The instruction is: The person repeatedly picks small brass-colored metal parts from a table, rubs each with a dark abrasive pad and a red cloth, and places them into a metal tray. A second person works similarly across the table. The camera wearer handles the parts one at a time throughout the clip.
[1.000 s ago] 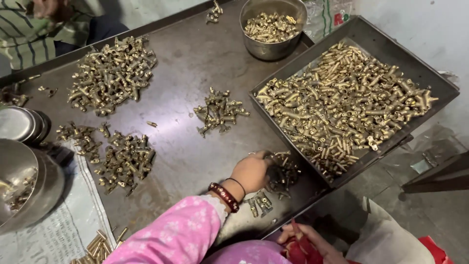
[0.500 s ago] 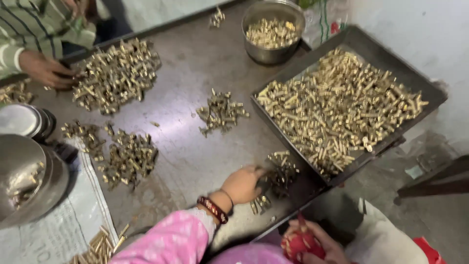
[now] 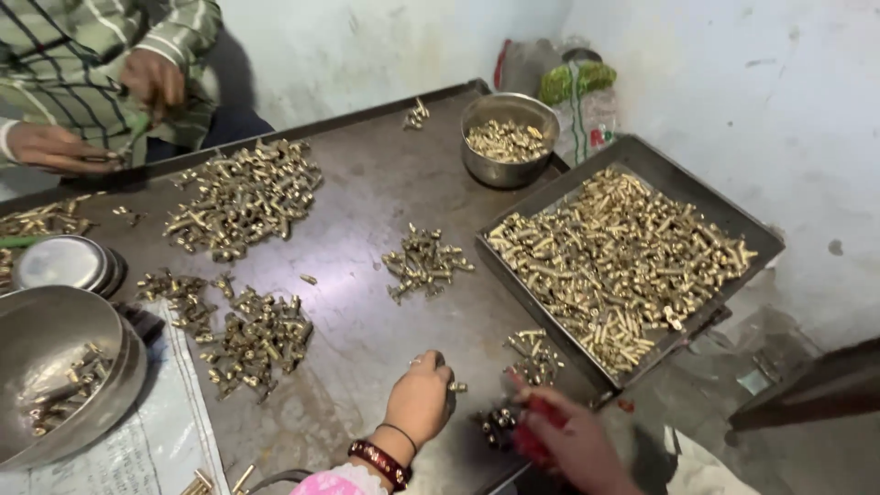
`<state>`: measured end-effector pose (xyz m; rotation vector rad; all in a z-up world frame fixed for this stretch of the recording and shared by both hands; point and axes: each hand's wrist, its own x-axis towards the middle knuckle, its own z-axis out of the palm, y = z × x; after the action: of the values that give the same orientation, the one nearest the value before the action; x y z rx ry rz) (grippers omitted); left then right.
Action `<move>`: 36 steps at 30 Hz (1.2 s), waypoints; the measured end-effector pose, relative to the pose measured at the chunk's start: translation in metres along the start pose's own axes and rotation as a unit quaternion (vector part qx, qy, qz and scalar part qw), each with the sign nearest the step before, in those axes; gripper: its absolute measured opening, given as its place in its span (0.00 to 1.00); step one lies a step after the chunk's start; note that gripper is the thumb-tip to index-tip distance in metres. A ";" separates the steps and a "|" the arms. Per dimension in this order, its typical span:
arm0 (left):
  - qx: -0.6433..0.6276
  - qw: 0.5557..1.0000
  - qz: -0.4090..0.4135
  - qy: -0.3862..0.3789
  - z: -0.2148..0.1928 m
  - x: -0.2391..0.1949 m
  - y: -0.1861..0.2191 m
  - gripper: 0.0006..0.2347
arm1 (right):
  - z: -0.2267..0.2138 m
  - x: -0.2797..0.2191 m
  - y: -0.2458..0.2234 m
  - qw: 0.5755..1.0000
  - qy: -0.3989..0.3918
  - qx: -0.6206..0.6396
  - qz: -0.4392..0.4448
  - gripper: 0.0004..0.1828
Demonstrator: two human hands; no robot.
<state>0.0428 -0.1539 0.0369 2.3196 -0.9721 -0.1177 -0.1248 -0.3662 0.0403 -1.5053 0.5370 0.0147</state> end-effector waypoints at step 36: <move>-0.557 0.822 0.115 -0.024 -0.109 -0.058 0.020 0.13 | 0.112 -0.055 -0.162 0.860 -0.154 -0.440 -0.209 0.14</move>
<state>0.0216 -0.0712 0.1276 1.1115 -0.8463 -0.4982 -0.0830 -0.2576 0.2086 -2.4356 -0.1165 0.1819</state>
